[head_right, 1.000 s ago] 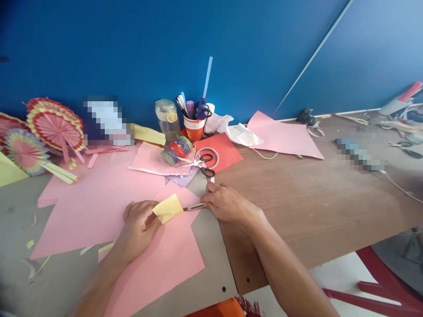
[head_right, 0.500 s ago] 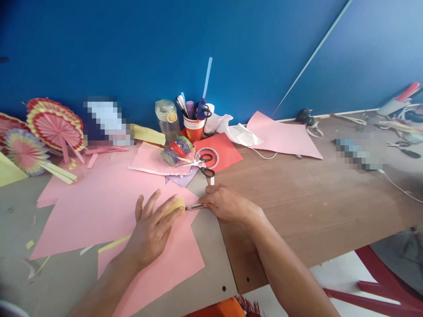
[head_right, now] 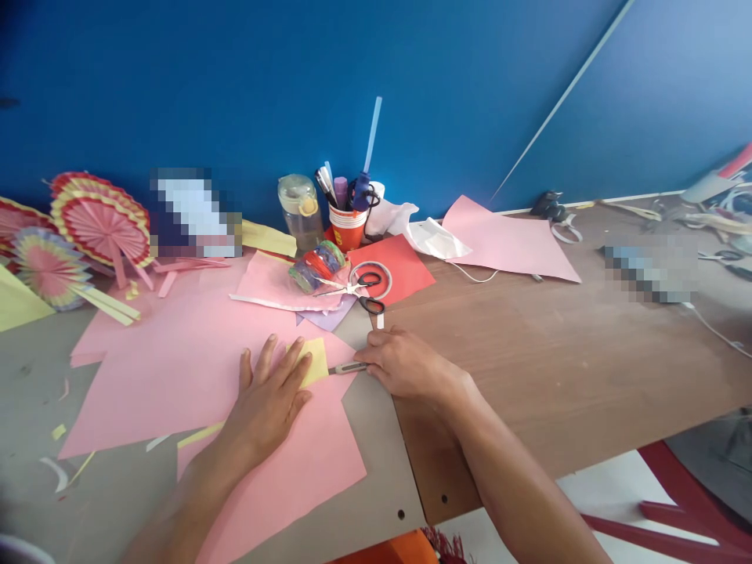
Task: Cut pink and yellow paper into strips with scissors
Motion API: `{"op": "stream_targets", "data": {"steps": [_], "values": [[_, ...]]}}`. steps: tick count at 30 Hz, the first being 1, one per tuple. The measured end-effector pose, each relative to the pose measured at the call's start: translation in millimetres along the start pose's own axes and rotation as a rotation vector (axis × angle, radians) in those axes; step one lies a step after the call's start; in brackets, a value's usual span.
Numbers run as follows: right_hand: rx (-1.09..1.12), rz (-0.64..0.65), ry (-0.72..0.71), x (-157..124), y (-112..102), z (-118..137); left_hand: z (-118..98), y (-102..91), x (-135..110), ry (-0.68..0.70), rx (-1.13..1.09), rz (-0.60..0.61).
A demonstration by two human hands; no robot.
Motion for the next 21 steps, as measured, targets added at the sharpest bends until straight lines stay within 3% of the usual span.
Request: {"op": "stream_targets", "data": {"steps": [7,21], "values": [[-0.182,-0.072,-0.049,-0.5,4.4,2.0,-5.1,3.3,-6.1,0.088,0.052,0.008],[-0.258,-0.205,-0.202,-15.5,13.3,8.0,-6.9,-0.5,-9.5,0.132,-0.036,0.046]]}}
Point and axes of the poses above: each hand's wrist, its own x-axis towards the middle knuckle, its own y-axis out of the palm, z = x × y, the point moved 9 cm from there along x, towards the middle knuckle, and after that the axes turned 10 degrees about x, right-handed, at the moved point
